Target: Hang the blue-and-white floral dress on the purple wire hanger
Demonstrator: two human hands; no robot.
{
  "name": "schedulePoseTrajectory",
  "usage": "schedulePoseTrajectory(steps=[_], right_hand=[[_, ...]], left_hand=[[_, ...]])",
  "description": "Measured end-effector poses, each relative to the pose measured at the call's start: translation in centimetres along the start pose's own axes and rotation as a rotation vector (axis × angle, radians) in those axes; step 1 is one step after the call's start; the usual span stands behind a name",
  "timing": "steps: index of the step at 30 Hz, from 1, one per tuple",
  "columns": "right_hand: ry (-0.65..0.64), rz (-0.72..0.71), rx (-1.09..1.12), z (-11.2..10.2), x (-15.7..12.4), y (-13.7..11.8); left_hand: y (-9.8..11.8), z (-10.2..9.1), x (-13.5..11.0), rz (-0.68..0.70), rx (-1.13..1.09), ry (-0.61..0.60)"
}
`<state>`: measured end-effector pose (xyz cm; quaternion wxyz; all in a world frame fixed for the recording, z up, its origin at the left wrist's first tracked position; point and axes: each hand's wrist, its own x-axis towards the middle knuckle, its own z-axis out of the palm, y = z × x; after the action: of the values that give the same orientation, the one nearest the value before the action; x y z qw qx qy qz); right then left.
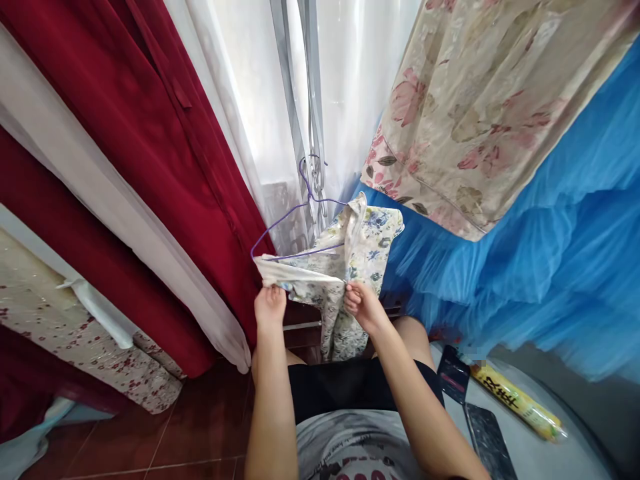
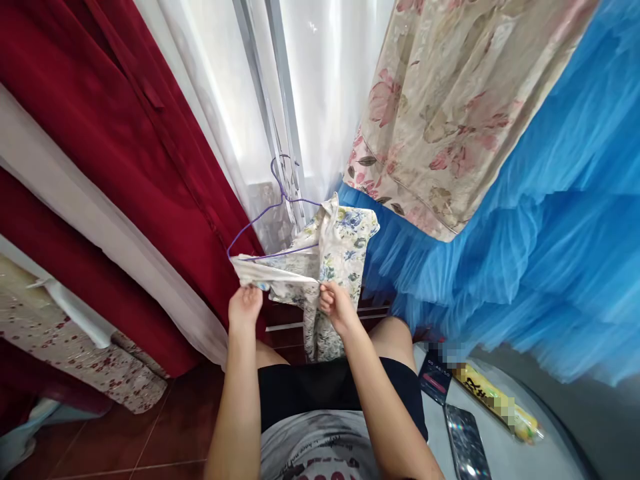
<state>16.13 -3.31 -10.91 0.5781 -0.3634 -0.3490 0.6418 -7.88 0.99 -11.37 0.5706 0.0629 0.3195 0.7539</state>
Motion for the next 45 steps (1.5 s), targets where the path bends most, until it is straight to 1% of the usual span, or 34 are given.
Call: schedulePoseTrajectory(steps=[2,4,6,7,9,10,11,12,13,15,16,17,18,19,22,23,25,27,29,31,32,34,36,38,40,43,45], right_hand=[[0.036,0.006,0.026,-2.2,-0.3,-0.5],[0.095,-0.017,0.039,-4.0,-0.3,-1.1],[0.159,-0.044,0.034,-5.1,-0.3,-1.6],[0.188,-0.054,0.025,-5.2,-0.4,-1.8],[0.227,-0.067,-0.007,-4.9,-0.8,-2.0],[0.205,-0.084,-0.054,-4.5,-1.1,-2.1],[0.142,-0.107,-0.126,-3.9,-1.5,-2.2],[0.046,-0.137,-0.222,-3.2,-1.9,-2.4],[-0.067,-0.169,-0.333,-2.6,-2.4,-2.6],[-0.268,-0.215,-0.542,-1.3,-3.2,-3.0],[-0.324,-0.219,-0.602,-0.9,-3.5,-3.2],[-0.354,-0.214,-0.632,-0.5,-3.8,-3.4],[-0.370,-0.206,-0.635,-0.3,-4.1,-3.6],[-0.379,-0.199,-0.617,-0.1,-4.4,-3.9],[-0.362,-0.199,-0.532,-0.4,-5.1,-5.3],[-0.348,-0.196,-0.517,-0.8,-5.3,-6.0],[-0.321,-0.187,-0.528,-1.7,-5.6,-7.8],[-0.319,-0.185,-0.587,-2.9,-5.2,-10.1],[-0.354,-0.182,-0.646,-4.4,-3.9,-12.7],[-0.398,-0.155,-0.660,-5.8,-1.6,-15.4],[-0.399,-0.140,-0.655,-6.5,-0.2,-16.7],[-0.368,-0.114,-0.655,-7.4,3.0,-19.0],[-0.278,-0.130,-0.605,-7.5,6.1,-20.6],[-0.213,-0.152,-0.529,-6.7,9.0,-21.4],[-0.206,-0.169,-0.473,-4.9,11.4,-21.3],[-0.223,-0.190,-0.474,-1.4,13.9,-20.1],[-0.244,-0.170,-0.505,0.6,14.8,-19.1]], left_hand=[[-2.0,-1.3,-2.5,-0.047,0.007,0.033],[-3.8,-1.2,-4.4,-0.099,0.021,0.022],[-5.2,0.1,-5.9,-0.092,0.062,-0.050],[-5.8,1.0,-6.6,-0.058,0.103,-0.113],[-6.7,2.9,-8.1,0.049,0.239,-0.288],[-7.0,3.8,-8.9,0.109,0.335,-0.384],[-7.2,4.5,-9.7,0.168,0.440,-0.469],[-7.3,5.0,-10.5,0.234,0.550,-0.537],[-7.3,5.4,-11.1,0.310,0.659,-0.579],[-7.1,5.6,-11.8,0.475,0.853,-0.597],[-6.8,5.5,-12.0,0.545,0.925,-0.594],[-6.6,5.3,-12.1,0.581,0.977,-0.606],[-6.4,5.0,-12.2,0.566,1.010,-0.644],[-6.2,4.5,-12.2,0.499,1.021,-0.706],[-6.3,2.6,-12.3,0.181,1.001,-0.920],[-6.4,1.8,-12.4,0.102,1.022,-0.972],[-6.6,0.2,-12.1,0.029,1.145,-1.044],[-6.4,-1.1,-11.3,0.016,1.320,-1.064],[-5.6,-1.9,-10.1,0.077,1.437,-1.050],[-4.6,-1.8,-9.0,0.223,1.448,-1.046],[-4.0,-1.4,-8.6,0.301,1.428,-1.054],[-3.3,-0.4,-8.2,0.427,1.401,-1.055],[-3.0,0.8,-8.4,0.470,1.408,-1.033],[-3.0,1.8,-8.8,0.460,1.387,-0.996],[-3.1,2.4,-9.3,0.431,1.310,-0.938],[-2.7,2.9,-9.8,0.367,1.170,-0.844],[-1.9,2.9,-9.9,0.339,1.099,-0.799]])
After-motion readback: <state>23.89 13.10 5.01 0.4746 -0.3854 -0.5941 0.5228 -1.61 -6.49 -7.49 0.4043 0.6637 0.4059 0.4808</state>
